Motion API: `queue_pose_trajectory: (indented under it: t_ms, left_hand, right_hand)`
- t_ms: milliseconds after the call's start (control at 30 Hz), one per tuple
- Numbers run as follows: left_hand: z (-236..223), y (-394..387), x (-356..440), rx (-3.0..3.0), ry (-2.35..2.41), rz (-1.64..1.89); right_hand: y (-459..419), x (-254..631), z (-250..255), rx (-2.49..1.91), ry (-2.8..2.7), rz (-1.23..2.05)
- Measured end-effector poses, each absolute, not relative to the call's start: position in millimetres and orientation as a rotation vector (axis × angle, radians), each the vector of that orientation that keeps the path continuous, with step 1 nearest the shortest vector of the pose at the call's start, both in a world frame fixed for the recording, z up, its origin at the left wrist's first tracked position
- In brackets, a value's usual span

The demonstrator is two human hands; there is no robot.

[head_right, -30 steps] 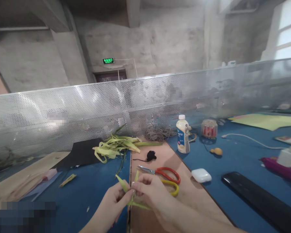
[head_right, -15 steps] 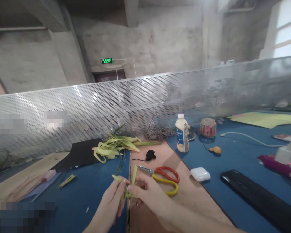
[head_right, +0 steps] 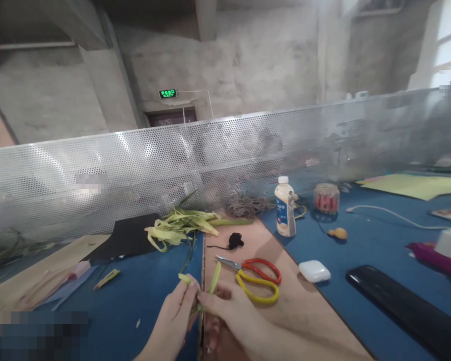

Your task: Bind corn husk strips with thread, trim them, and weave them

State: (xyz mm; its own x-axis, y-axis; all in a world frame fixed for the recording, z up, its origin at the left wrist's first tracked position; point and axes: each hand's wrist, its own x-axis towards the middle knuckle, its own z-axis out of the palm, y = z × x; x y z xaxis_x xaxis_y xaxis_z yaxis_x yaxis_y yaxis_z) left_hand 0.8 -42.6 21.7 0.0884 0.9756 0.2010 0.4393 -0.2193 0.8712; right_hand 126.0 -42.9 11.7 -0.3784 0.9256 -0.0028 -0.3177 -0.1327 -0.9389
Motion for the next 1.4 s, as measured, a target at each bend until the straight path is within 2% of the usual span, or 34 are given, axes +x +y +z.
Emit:
queue_pose_trajectory:
  t_ms: [133, 433, 633, 1067, 1400]
  left_hand:
    - [21, -43, 1, 1.741, 1.364, 1.183]
    - [18, -36, 0, 1.526, 1.033, 1.101]
    - [17, -40, -1, 1.545, 1.096, 1.152]
    - [19, -40, 0, 1.535, 0.846, 1.115]
    - [19, -38, -5, 1.661, 0.931, 1.100]
  right_hand:
    - [-43, 128, 12, -0.717, -1.219, 1.717]
    - [-40, 138, 23, -0.807, -1.216, 1.624]
    - [-42, 141, 24, -0.767, -1.304, 1.733]
    - [-34, 140, 16, -0.687, -1.362, 1.586]
    - [-29, 140, 19, -0.790, -1.289, 1.470]
